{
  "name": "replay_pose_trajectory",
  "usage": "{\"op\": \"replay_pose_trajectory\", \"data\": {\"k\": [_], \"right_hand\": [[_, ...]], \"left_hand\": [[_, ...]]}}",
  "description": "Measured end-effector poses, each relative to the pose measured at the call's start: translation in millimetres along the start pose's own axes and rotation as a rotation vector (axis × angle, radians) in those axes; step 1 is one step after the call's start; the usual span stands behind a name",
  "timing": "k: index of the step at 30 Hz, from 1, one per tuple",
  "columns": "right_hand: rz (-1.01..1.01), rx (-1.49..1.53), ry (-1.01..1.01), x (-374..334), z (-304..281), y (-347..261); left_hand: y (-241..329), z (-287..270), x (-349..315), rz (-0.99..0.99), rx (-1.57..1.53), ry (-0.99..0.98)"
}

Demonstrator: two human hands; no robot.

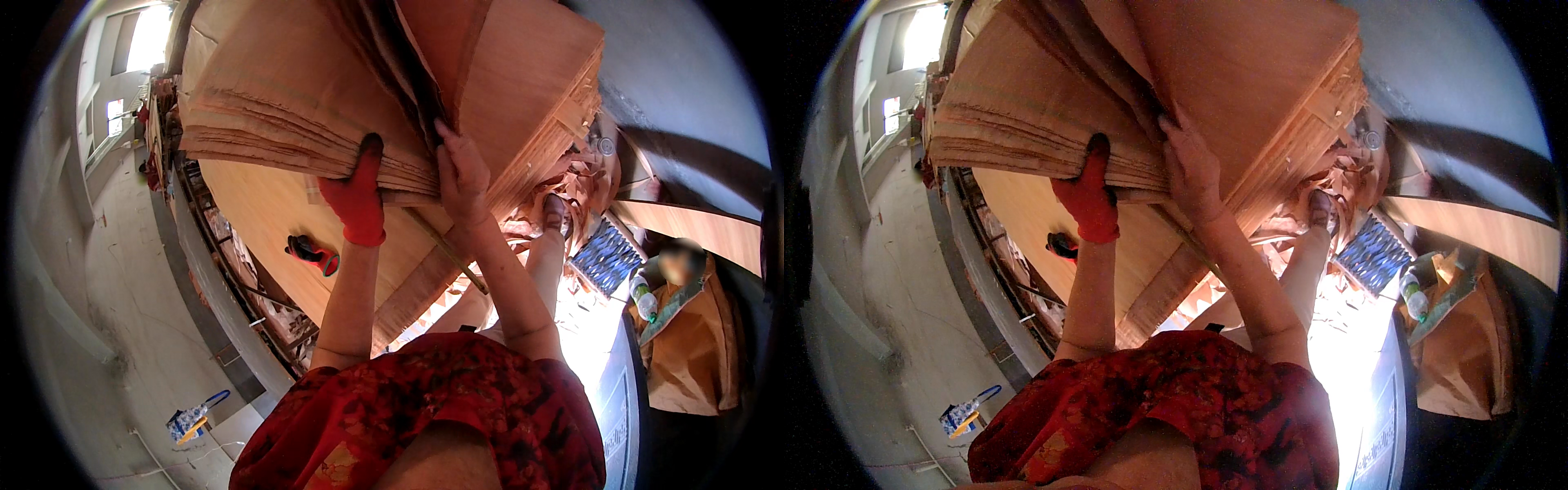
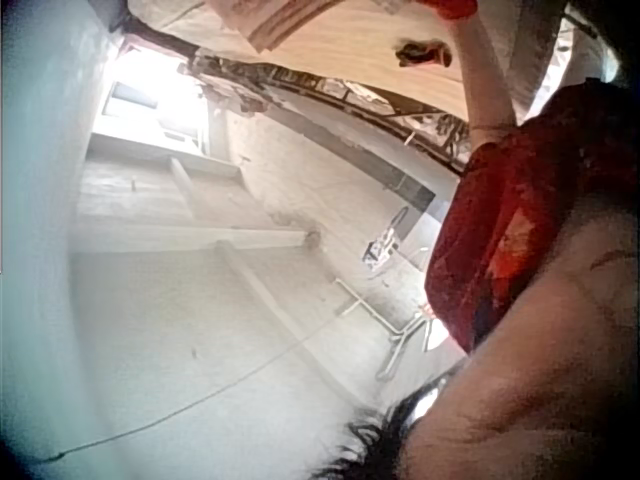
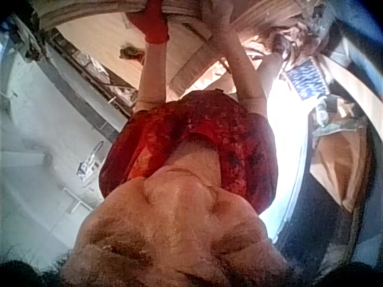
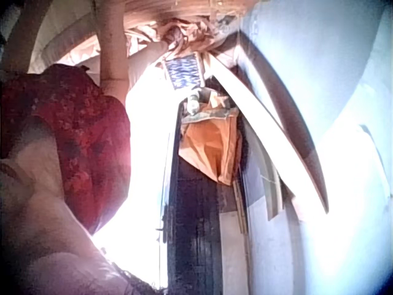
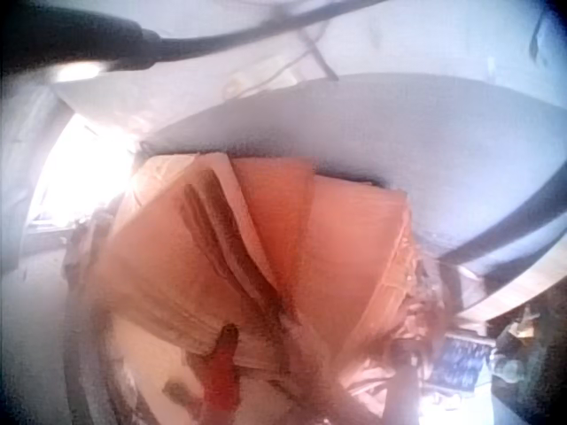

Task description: The person prepares veneer sheets by taping segments together on a work surface, then lifts and carries a stack of the sheets to a different pile, where they use a length of twine to secure the bundle.

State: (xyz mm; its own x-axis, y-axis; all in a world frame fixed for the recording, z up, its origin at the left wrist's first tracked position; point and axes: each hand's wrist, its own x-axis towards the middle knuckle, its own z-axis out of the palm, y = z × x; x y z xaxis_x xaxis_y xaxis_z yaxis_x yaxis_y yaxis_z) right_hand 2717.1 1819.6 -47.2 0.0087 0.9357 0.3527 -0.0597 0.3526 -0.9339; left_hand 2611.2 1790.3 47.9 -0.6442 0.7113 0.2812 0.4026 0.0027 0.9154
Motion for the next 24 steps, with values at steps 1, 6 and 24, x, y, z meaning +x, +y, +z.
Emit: {"op": "replay_pose_trajectory", "data": {"k": [1, 6, 24], "right_hand": [[-0.016, -0.009, 0.004, 0.9, -1.6, -3.2], [-0.004, -0.002, -0.017, -1.6, -2.6, -0.3], [-0.056, -0.014, 0.224, -0.4, 0.0, 13.5]], "left_hand": [[0.8, 0.3, 0.1, -0.011, -0.022, -0.003], [-2.4, -0.7, -0.4, -0.025, -0.077, -0.006], [-8.9, 0.2, -0.9, -0.002, -0.057, -0.004]]}}
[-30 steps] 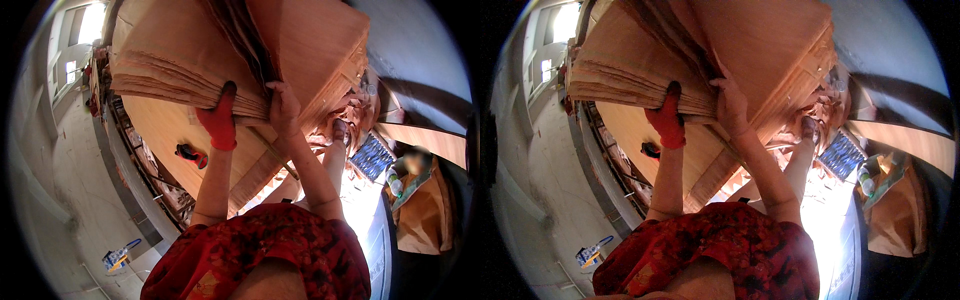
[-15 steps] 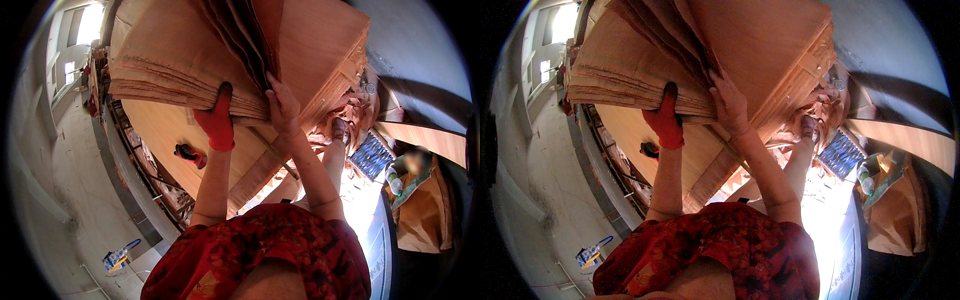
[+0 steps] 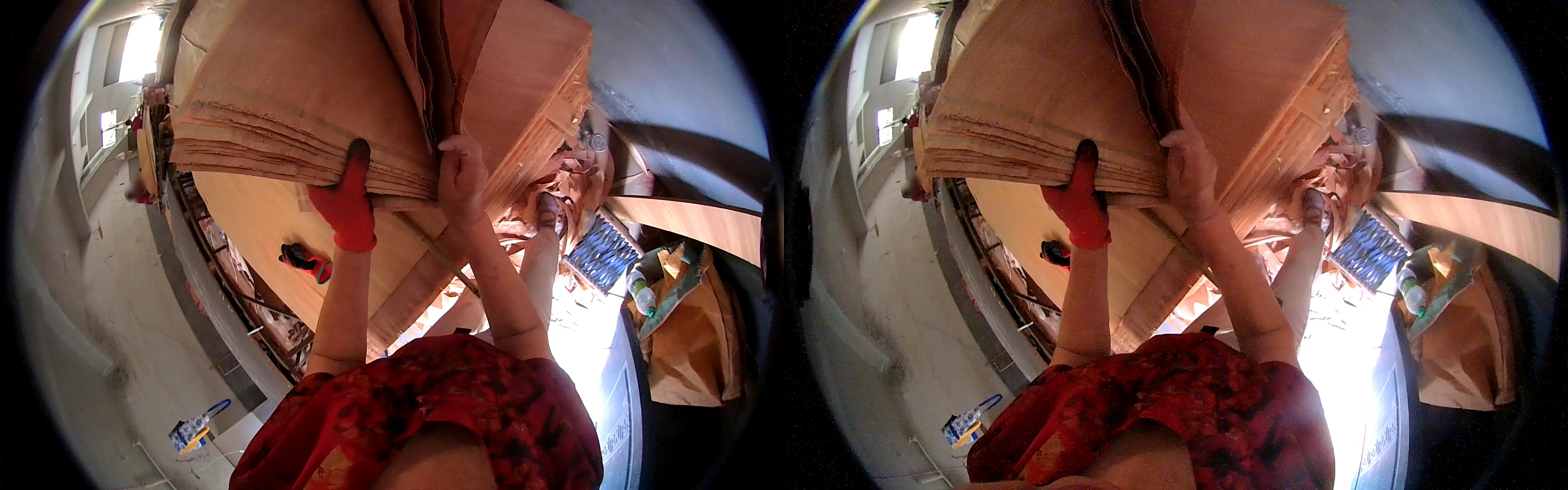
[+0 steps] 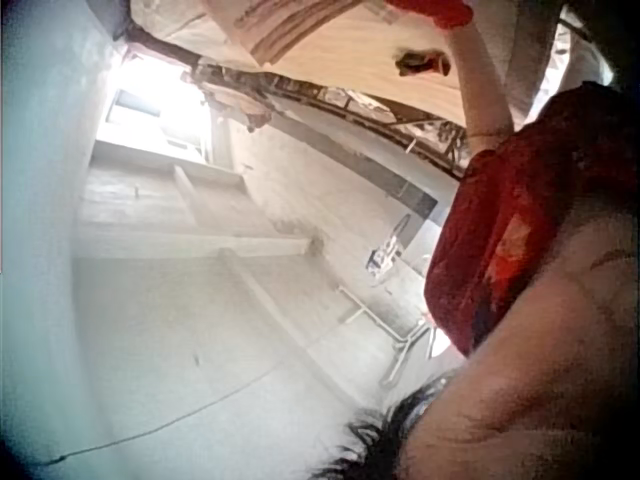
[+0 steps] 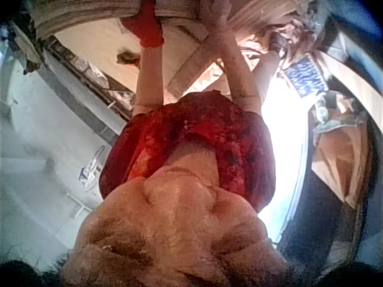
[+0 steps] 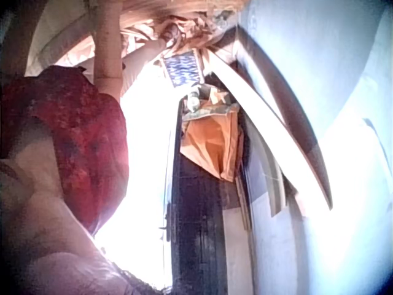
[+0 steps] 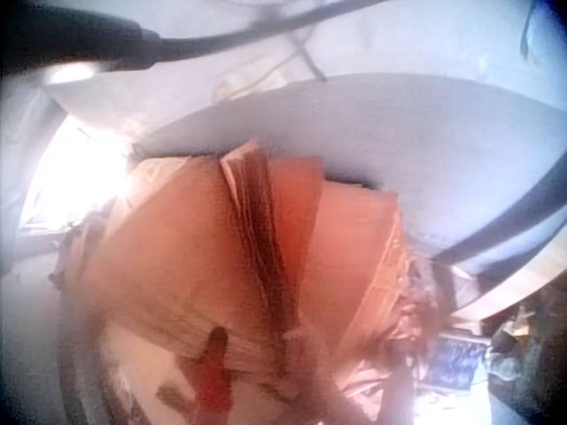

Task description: The person prepares veneer sheets by taping segments together on a work surface, then lifts and carries a stack of the sheets to a different pile, where they use a length of twine to secure the bundle.

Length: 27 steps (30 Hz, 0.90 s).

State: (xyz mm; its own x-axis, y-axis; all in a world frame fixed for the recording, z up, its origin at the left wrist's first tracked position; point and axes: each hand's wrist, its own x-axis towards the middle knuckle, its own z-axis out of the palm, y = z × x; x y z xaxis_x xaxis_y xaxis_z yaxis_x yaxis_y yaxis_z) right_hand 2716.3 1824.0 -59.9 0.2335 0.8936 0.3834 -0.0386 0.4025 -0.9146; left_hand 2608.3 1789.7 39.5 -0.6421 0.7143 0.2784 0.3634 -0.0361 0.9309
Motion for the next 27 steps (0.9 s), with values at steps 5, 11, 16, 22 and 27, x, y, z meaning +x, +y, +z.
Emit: {"op": "replay_pose_trajectory", "data": {"k": [5, 11, 16, 22, 27], "right_hand": [[0.145, 0.029, -0.094, 2.8, -4.6, -5.2], [0.231, 0.071, -0.158, 6.2, -9.7, -14.3], [0.185, 0.013, -0.089, 4.6, -6.4, -7.7], [0.224, 0.069, -0.122, 5.6, -9.7, -9.1], [0.245, 0.094, -0.088, 5.6, -8.7, -8.7]], "left_hand": [[-0.4, 1.6, 1.7, 0.041, -0.001, -0.001], [5.7, 5.2, 1.3, 0.017, 0.019, -0.002], [8.3, 7.3, 0.2, 0.002, -0.010, -0.016], [6.2, 7.5, -0.9, -0.019, -0.040, 0.001], [4.3, 5.9, -0.1, 0.002, 0.001, 0.001]]}}
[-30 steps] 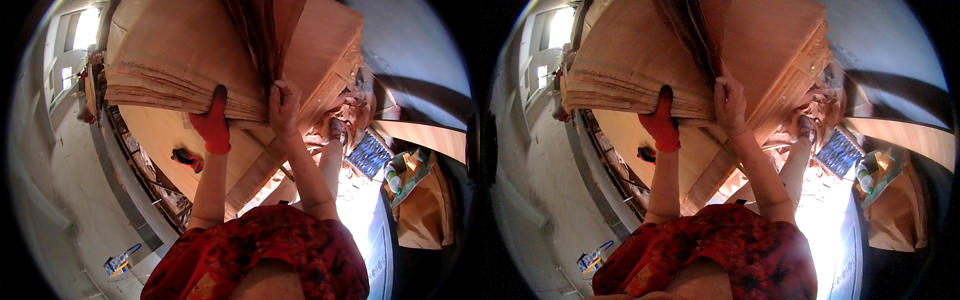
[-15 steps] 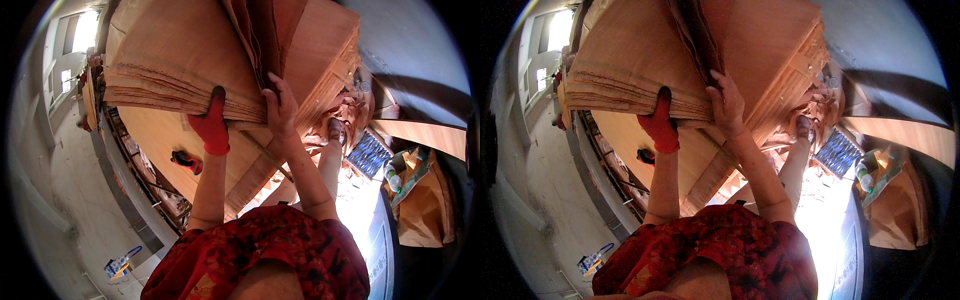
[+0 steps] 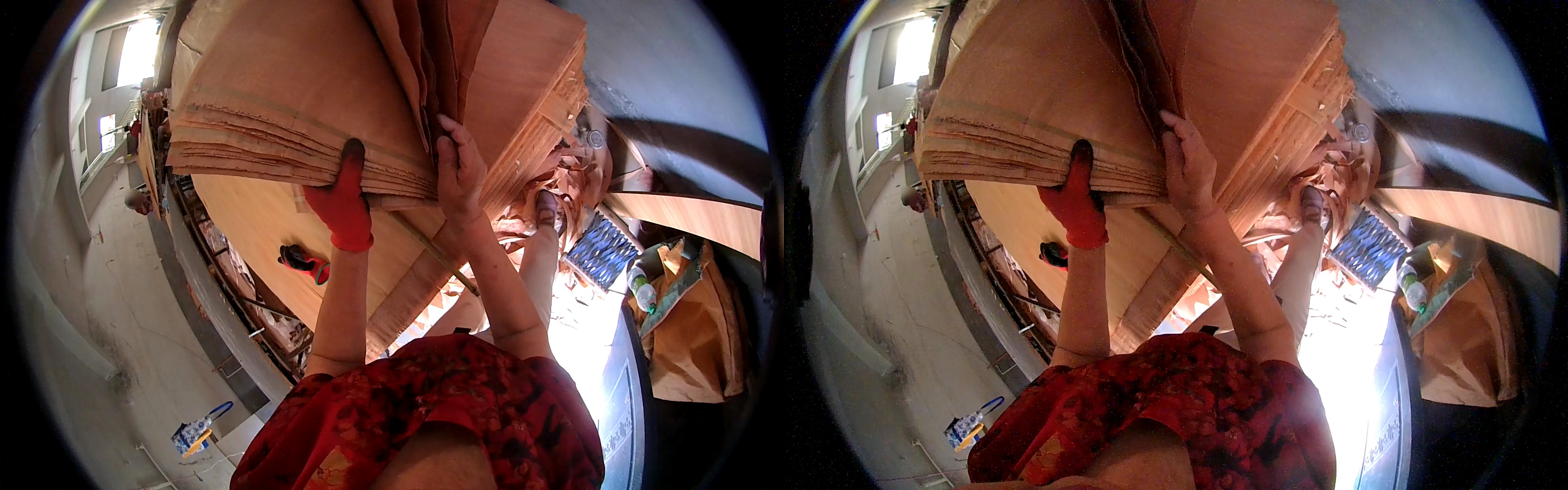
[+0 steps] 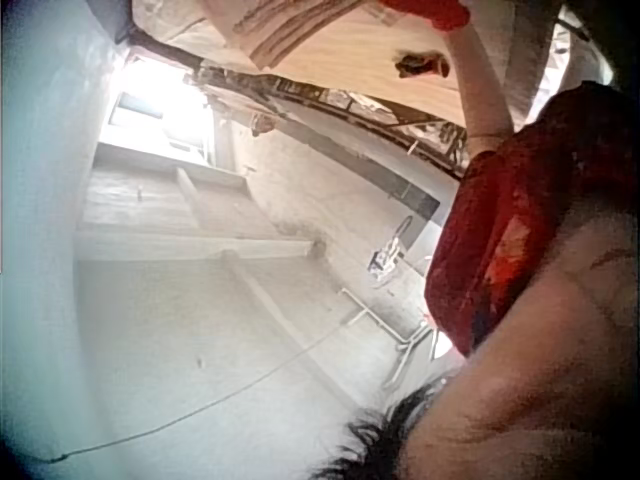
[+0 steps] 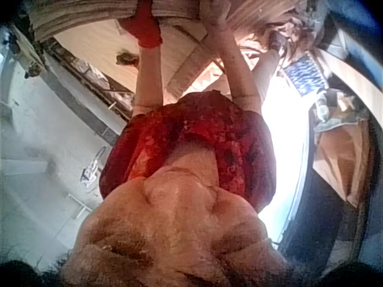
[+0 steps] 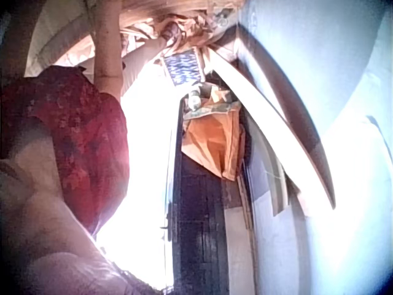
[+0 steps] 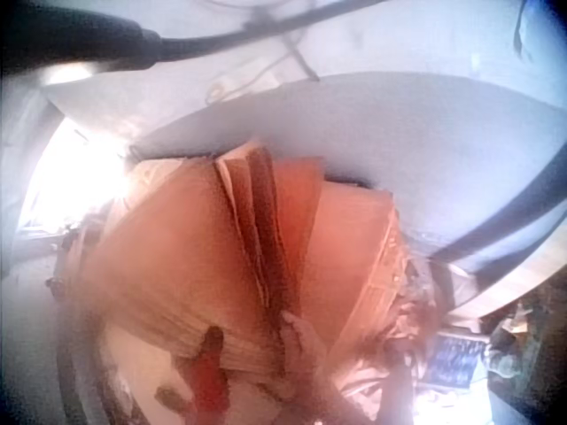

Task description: The person prepares veneer sheets by taping segments together on a work surface, then lifts and carries a stack of the sheets to a different pile, where they use a length of twine to secure the bundle.

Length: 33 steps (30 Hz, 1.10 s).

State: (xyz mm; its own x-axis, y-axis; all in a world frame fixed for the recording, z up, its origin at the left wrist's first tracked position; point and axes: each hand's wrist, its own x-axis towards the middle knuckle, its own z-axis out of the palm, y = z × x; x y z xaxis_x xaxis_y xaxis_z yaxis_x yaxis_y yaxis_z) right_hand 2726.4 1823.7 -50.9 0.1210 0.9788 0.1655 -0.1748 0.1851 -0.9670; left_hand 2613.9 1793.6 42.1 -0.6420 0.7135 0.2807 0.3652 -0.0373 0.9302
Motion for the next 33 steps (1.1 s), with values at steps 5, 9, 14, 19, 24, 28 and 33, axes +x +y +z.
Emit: {"op": "replay_pose_trajectory", "data": {"k": [5, 9, 14, 19, 24, 28, 33], "right_hand": [[0.004, -0.033, 0.091, 0.7, 1.2, 1.1], [-0.090, -0.041, 0.184, 0.4, 3.5, 10.6], [-0.075, -0.019, 0.059, 0.6, -3.7, 16.8], [-0.019, 0.026, 0.135, 0.1, 1.4, 14.9], [0.098, 0.155, 0.063, -6.3, 0.1, 22.5], [0.071, 0.082, 0.071, -5.2, -0.9, 24.3], [-0.142, -0.008, 0.197, 5.3, -1.5, 20.3]], "left_hand": [[1.7, 3.9, -1.8, -0.017, -0.005, 0.022], [-0.4, 4.6, -1.3, -0.023, -0.018, 0.016], [-2.0, 5.4, -1.4, -0.019, -0.018, 0.014], [-10.8, 1.8, -0.6, -0.014, -0.053, 0.007], [-10.0, 2.1, -1.4, -0.008, -0.036, 0.004], [-7.2, 3.8, -1.4, -0.005, -0.041, 0.010], [-2.6, 7.6, -1.7, -0.011, -0.005, 0.036]]}}
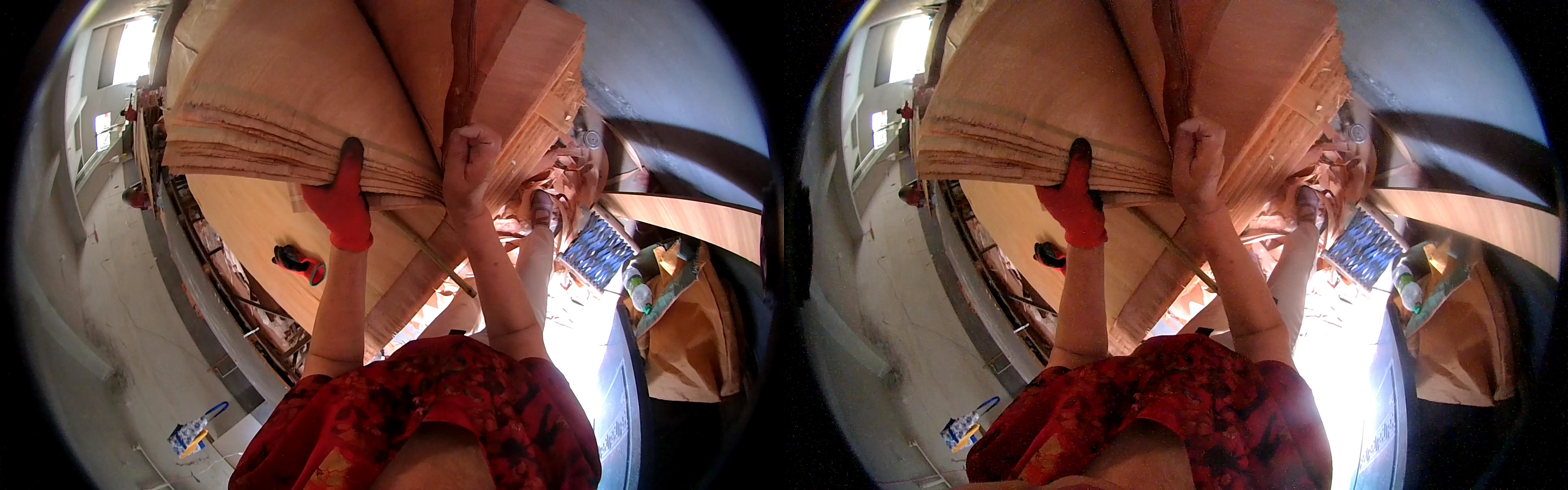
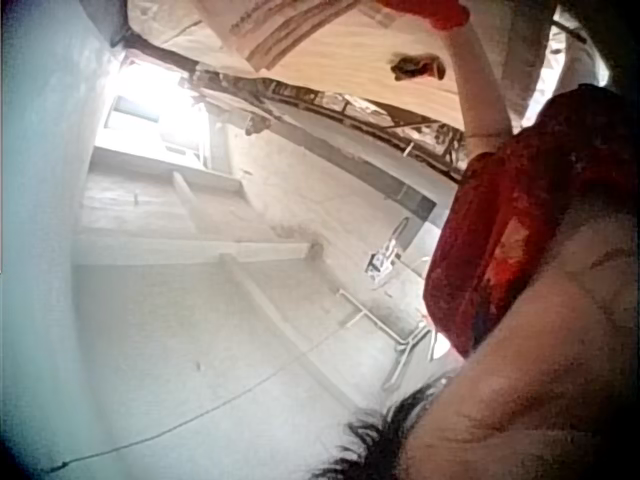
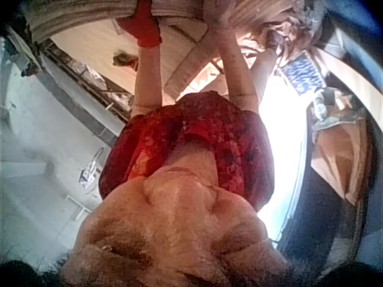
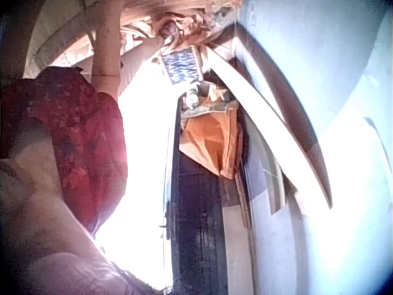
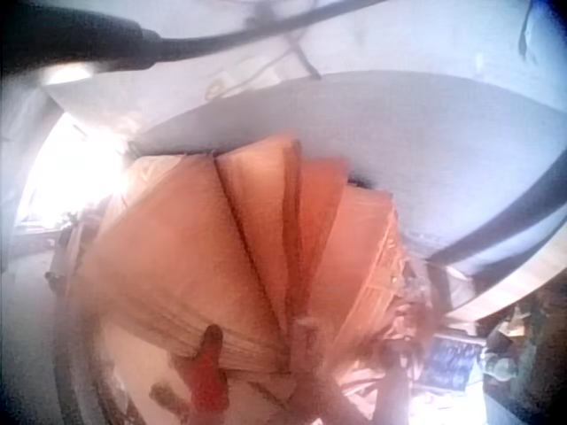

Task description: The person prepares veneer sheets by taping segments together on a work surface, then lifts and carries a stack of the sheets to a different pile, where they use a length of twine to secure the bundle.

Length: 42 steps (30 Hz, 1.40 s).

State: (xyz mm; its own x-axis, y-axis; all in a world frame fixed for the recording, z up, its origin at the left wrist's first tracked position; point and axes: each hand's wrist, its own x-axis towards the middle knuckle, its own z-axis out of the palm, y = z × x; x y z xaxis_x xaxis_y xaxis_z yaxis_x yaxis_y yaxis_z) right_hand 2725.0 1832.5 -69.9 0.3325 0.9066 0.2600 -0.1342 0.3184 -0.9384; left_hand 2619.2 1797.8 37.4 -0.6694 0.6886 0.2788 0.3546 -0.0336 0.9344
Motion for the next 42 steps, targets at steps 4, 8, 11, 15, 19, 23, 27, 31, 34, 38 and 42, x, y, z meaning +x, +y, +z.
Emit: {"op": "replay_pose_trajectory", "data": {"k": [4, 8, 11, 15, 19, 23, 27, 31, 34, 38, 42], "right_hand": [[0.130, -0.022, -0.032, 2.3, -1.4, -2.9], [-0.014, -0.047, -0.129, 13.2, -4.8, -8.0], [0.080, 0.021, -0.205, 13.9, -5.3, -15.0], [0.026, -0.048, -0.199, 13.7, -7.5, -9.8], [-0.108, -0.210, 0.011, 19.5, -18.0, -0.6], [-0.181, -0.197, -0.218, 15.1, -13.7, 0.0], [0.142, 0.100, -0.637, -1.1, 3.0, -7.0], [0.150, 0.118, -0.645, -0.5, 4.1, -15.9], [0.172, 0.139, -0.635, 3.1, 3.7, -18.6], [0.215, 0.200, -0.631, 5.4, 4.1, -19.5], [0.222, 0.197, -0.636, 4.8, 5.2, -17.7]], "left_hand": [[-0.3, -0.1, -0.9, -0.008, -0.005, 0.006], [-4.9, -4.4, -0.7, 0.004, 0.016, -0.016], [-7.6, -1.4, -0.9, 0.023, -0.041, -0.015], [-9.1, -0.6, -0.6, -0.019, -0.078, -0.027], [-8.6, -4.5, -2.9, -0.029, -0.041, 0.001], [-6.5, -1.0, -3.8, -0.015, -0.042, 0.038], [-3.7, -1.9, -2.3, -0.024, -0.019, 0.024], [-5.4, -11.9, -5.1, -0.035, -0.063, -0.007], [-1.5, -9.7, -5.1, -0.042, -0.090, -0.003], [2.3, -11.1, -4.8, -0.064, -0.076, -0.012], [3.3, -11.8, -6.1, -0.054, -0.054, -0.010]]}}
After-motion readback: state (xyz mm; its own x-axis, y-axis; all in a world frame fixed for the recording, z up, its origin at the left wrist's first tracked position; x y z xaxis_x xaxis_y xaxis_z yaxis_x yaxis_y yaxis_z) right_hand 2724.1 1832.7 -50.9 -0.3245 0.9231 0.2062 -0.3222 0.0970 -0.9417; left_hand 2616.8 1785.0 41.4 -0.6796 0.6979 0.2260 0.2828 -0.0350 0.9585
